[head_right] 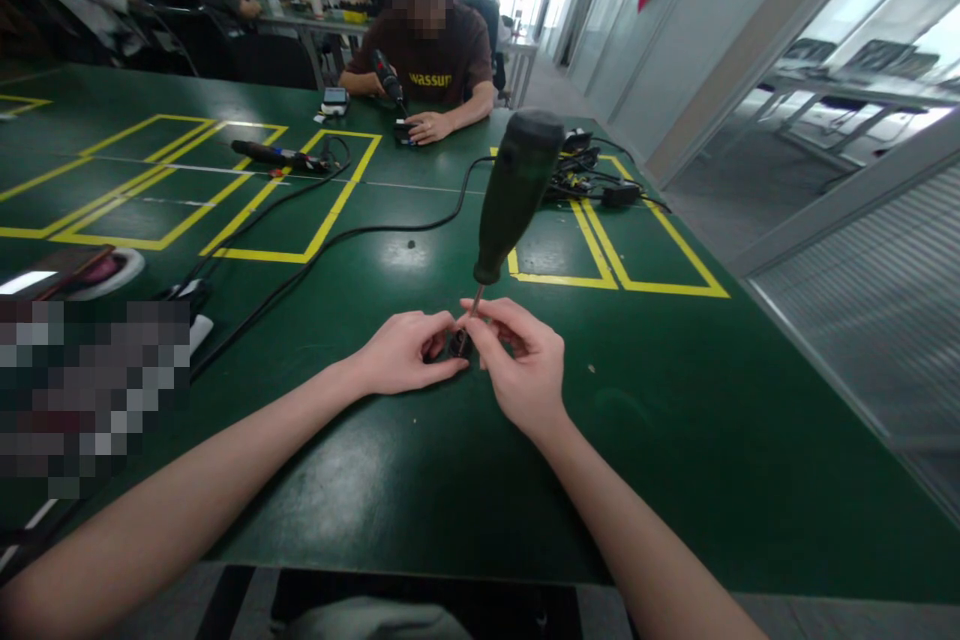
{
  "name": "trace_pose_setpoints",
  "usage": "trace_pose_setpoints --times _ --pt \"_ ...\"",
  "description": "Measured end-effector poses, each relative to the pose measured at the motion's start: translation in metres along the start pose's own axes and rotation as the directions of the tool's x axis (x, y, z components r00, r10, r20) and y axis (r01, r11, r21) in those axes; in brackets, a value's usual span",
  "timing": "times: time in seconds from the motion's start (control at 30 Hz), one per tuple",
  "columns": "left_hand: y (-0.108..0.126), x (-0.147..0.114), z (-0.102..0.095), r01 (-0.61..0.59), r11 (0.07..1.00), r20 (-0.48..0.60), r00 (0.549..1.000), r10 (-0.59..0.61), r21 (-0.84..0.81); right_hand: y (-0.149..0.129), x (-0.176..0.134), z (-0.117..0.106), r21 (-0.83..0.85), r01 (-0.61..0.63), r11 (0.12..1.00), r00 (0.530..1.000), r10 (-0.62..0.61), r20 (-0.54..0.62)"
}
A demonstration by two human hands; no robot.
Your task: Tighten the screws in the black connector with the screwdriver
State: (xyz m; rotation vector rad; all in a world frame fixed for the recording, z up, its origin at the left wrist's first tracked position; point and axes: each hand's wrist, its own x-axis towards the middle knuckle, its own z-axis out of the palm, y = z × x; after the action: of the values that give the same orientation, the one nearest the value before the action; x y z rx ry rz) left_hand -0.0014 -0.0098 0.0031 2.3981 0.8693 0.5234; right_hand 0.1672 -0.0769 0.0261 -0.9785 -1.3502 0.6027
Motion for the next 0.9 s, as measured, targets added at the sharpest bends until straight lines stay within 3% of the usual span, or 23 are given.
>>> trace_pose_setpoints --times 0.13,0.37,0.6,0.8,0.9 --pt "0.0 -0.0004 0.0001 -0.002 1.0 -0.003 1.0 0.002 0.01 0.0003 -0.0006 -0.002 0.003 0.01 1.0 0.999 -0.01 0.037" --pt "-0.0004 -0.0012 -0.0001 -0.012 1.0 0.001 1.0 0.012 -0.015 -0.0004 0.0019 -0.0016 -0.049 0.028 0.998 0.999 -0.029 -0.016" --pt "-0.0005 -0.001 -0.0004 -0.006 1.0 0.001 1.0 0.006 0.014 -0.0002 0.0009 -0.003 -0.074 -0.021 0.997 1.0 0.023 0.015" --pt "-0.0004 -0.0011 0.0002 -0.003 1.0 0.005 1.0 0.003 0.0 0.0013 0.0034 -0.0037 -0.067 0.059 0.996 0.998 -0.061 -0.032" --pt "-0.0009 -0.0011 0.0006 -0.001 1.0 0.004 1.0 0.001 0.003 0.0015 0.0031 -0.0045 -0.078 0.035 0.996 0.999 -0.037 -0.023"
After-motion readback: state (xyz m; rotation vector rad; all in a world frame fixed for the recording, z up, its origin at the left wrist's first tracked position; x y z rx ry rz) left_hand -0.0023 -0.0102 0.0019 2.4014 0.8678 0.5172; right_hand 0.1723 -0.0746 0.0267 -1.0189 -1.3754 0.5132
